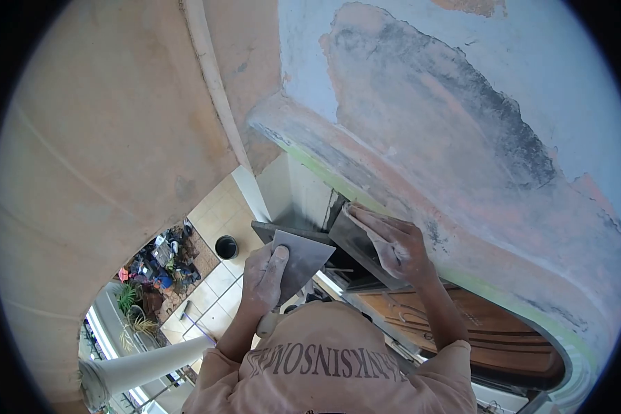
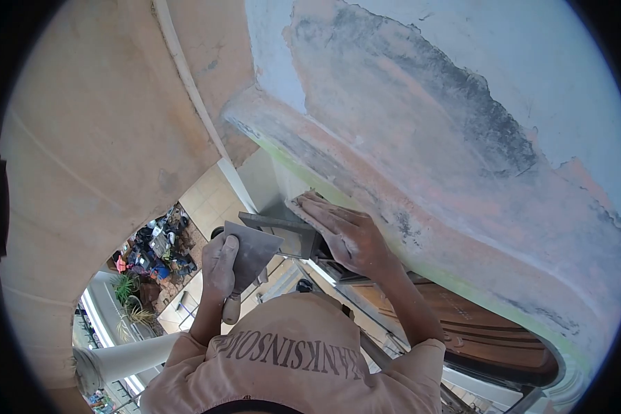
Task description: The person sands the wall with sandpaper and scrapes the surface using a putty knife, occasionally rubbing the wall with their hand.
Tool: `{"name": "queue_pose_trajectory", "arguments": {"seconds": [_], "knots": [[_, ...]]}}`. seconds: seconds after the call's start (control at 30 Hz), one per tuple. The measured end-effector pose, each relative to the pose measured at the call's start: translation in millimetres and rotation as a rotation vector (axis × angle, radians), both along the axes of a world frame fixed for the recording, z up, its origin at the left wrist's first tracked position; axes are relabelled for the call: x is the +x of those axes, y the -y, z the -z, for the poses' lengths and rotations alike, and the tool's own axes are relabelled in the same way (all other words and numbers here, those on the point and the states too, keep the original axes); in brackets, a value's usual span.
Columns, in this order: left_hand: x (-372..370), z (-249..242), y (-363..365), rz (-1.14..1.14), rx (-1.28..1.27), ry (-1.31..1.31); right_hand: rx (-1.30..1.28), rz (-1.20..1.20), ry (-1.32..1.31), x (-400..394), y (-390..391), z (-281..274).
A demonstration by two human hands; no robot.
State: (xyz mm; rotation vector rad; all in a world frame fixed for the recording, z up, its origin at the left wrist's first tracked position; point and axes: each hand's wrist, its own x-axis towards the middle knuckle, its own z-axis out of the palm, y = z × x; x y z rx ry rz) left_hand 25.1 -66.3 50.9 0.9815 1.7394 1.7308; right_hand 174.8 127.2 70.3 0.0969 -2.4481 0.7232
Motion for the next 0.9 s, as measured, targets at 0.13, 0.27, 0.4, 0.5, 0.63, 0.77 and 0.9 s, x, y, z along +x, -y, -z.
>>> {"name": "queue_pose_trajectory", "arguments": {"seconds": [0.13,0.27,0.4,0.5,0.63,0.77,0.9], "knots": [[-8,19,3,0.116,0.104,0.075,0.134,-0.129,0.014,-22,37,0],[-21,25,22,-0.066,0.108,0.223,-0.186,-0.069,0.091,-24,5,12],[-31,22,20,-0.088,-0.119,-0.016,0.098,-0.296,-0.158,-35,58,-34],[-26,19,25,-0.017,0.059,0.197,0.154,-0.216,0.004,-49,45,0],[-27,18,32,-0.105,0.049,0.170,0.032,-0.003,-0.003,-42,23,3],[-25,9,24,-0.015,-0.025,0.127,0.328,-0.340,-0.098,-52,50,-15],[-20,19,23,-0.047,0.068,0.186,0.301,0.028,0.131,-55,12,-11]]}}
